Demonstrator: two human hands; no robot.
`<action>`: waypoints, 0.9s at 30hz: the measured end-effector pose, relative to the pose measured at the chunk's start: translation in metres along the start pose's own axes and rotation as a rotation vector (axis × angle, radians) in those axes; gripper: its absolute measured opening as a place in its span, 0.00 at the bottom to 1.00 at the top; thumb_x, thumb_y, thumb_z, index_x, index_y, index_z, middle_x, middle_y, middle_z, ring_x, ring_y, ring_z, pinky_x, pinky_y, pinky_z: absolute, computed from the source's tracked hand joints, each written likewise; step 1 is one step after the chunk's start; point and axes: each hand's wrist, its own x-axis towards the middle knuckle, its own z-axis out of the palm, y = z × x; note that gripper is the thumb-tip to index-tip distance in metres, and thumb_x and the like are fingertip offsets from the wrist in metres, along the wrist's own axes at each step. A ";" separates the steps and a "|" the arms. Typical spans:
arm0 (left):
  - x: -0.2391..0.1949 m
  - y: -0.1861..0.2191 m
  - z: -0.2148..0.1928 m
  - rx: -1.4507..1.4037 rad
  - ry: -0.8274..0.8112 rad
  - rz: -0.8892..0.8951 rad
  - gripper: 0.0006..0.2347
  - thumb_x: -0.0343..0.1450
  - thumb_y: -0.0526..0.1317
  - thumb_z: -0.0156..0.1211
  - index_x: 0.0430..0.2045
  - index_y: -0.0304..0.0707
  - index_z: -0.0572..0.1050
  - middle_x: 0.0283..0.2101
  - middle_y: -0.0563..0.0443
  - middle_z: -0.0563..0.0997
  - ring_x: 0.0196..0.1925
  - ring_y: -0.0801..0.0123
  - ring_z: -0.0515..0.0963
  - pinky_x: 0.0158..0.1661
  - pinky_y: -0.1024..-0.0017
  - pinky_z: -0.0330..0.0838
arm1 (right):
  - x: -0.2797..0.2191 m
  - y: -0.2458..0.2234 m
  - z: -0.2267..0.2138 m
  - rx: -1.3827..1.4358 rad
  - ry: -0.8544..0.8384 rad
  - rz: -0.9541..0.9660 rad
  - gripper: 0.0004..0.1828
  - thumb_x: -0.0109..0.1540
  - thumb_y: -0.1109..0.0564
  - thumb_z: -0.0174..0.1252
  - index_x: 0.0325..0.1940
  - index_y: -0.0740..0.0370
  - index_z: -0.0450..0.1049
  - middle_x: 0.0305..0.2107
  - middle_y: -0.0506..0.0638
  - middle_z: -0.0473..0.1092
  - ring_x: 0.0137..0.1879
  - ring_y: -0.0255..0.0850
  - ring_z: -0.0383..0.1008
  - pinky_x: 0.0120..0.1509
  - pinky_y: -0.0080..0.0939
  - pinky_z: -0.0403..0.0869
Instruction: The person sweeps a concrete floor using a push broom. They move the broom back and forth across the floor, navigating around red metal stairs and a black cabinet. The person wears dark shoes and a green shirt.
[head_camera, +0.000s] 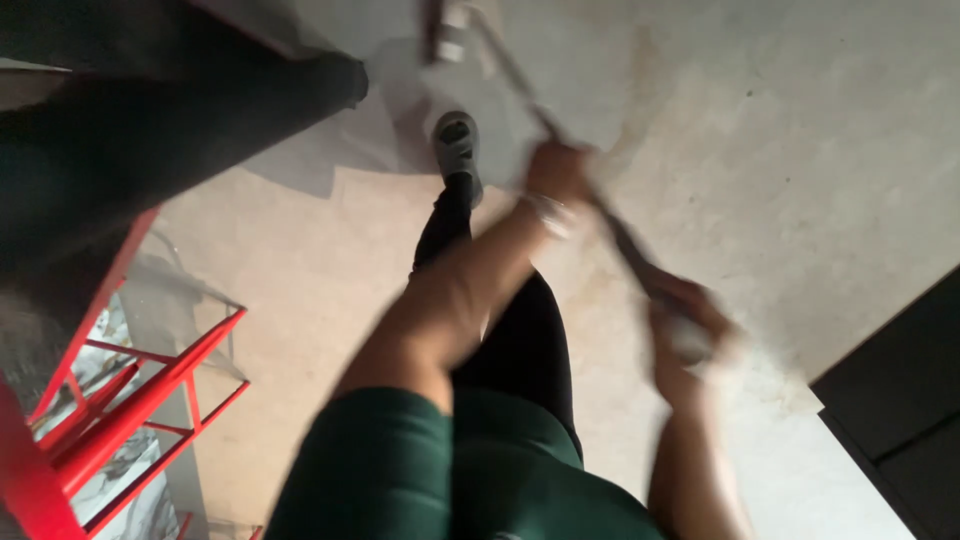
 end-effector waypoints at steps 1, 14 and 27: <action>0.006 0.027 0.002 -0.026 -0.051 0.031 0.11 0.62 0.47 0.66 0.32 0.46 0.80 0.41 0.25 0.77 0.35 0.47 0.83 0.35 0.56 0.77 | -0.010 -0.008 -0.028 -0.036 0.108 0.147 0.12 0.66 0.64 0.60 0.53 0.67 0.80 0.38 0.54 0.77 0.41 0.36 0.74 0.44 0.33 0.71; -0.029 -0.030 -0.200 -0.120 0.188 0.137 0.09 0.59 0.40 0.69 0.29 0.43 0.79 0.24 0.40 0.79 0.29 0.44 0.81 0.34 0.50 0.75 | 0.004 -0.144 -0.035 -0.218 -0.141 -0.240 0.19 0.56 0.61 0.66 0.51 0.65 0.77 0.42 0.63 0.78 0.46 0.52 0.83 0.52 0.45 0.79; 0.032 -0.161 -0.098 -0.115 0.219 -0.107 0.15 0.65 0.53 0.59 0.30 0.41 0.80 0.31 0.40 0.83 0.37 0.46 0.81 0.40 0.51 0.74 | 0.086 -0.105 0.087 0.229 -0.155 0.182 0.13 0.65 0.65 0.58 0.54 0.64 0.78 0.38 0.50 0.75 0.39 0.33 0.71 0.41 0.33 0.69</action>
